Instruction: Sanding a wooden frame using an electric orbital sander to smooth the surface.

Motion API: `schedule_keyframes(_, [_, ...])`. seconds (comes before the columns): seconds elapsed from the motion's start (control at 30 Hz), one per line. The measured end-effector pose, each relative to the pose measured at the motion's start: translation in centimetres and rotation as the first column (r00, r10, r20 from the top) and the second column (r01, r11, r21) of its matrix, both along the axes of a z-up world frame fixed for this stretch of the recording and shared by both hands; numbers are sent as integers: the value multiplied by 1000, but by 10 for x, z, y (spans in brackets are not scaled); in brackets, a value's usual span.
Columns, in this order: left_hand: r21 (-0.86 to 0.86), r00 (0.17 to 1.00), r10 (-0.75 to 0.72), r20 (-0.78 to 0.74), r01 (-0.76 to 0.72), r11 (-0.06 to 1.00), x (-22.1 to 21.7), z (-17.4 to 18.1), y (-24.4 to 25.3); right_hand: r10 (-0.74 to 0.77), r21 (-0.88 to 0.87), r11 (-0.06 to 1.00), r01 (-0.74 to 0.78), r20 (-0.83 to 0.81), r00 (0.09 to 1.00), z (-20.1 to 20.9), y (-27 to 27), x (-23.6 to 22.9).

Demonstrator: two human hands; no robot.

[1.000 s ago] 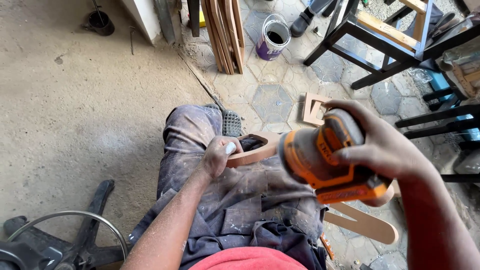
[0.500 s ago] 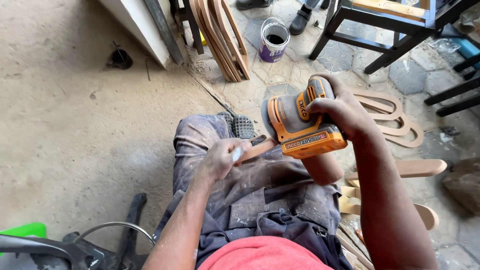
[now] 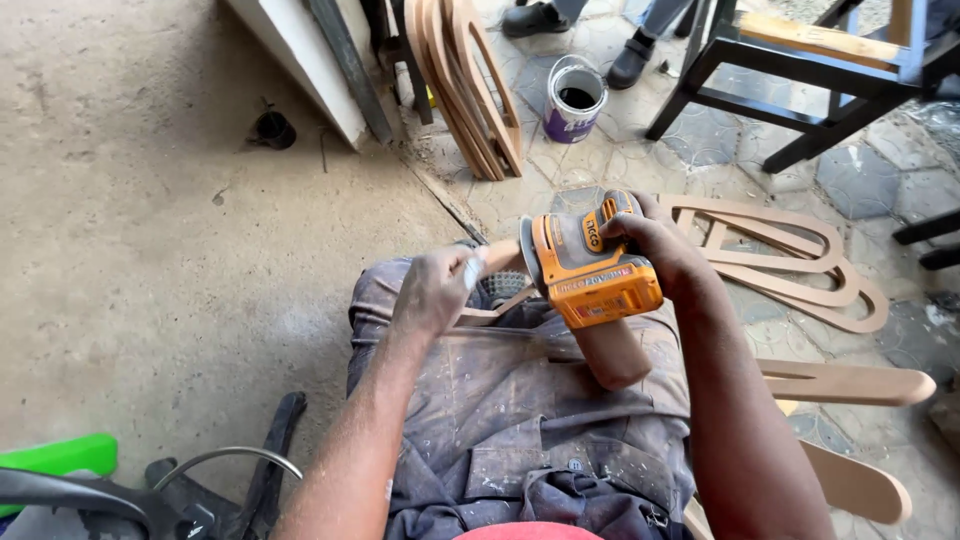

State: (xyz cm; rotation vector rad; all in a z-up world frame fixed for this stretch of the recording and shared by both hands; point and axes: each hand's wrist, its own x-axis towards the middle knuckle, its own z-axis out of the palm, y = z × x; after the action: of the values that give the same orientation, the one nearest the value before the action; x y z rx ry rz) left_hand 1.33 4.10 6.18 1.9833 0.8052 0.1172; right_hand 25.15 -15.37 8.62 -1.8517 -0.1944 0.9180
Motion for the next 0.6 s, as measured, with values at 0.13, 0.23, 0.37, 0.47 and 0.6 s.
schedule_keyframes(0.13, [-53,995,96,-19,-97,994,2,34,14,-57,108,992,70,-124,991,-86,16,13])
schedule_keyframes(0.23, [-84,990,139,-22,-141,986,-2,40,15,-52,128,989,76,-184,981,-127,16,25])
schedule_keyframes(0.37, [-117,989,148,-1,-147,982,-4,41,12,-40,94,994,55,-156,987,-66,20,11])
schedule_keyframes(0.47, [-93,991,129,42,-125,988,-5,45,11,68,21,998,-67,-39,997,-17,30,12])
schedule_keyframes(0.6, [-34,994,64,86,-61,998,-9,29,2,308,-53,951,-304,191,932,83,52,-12])
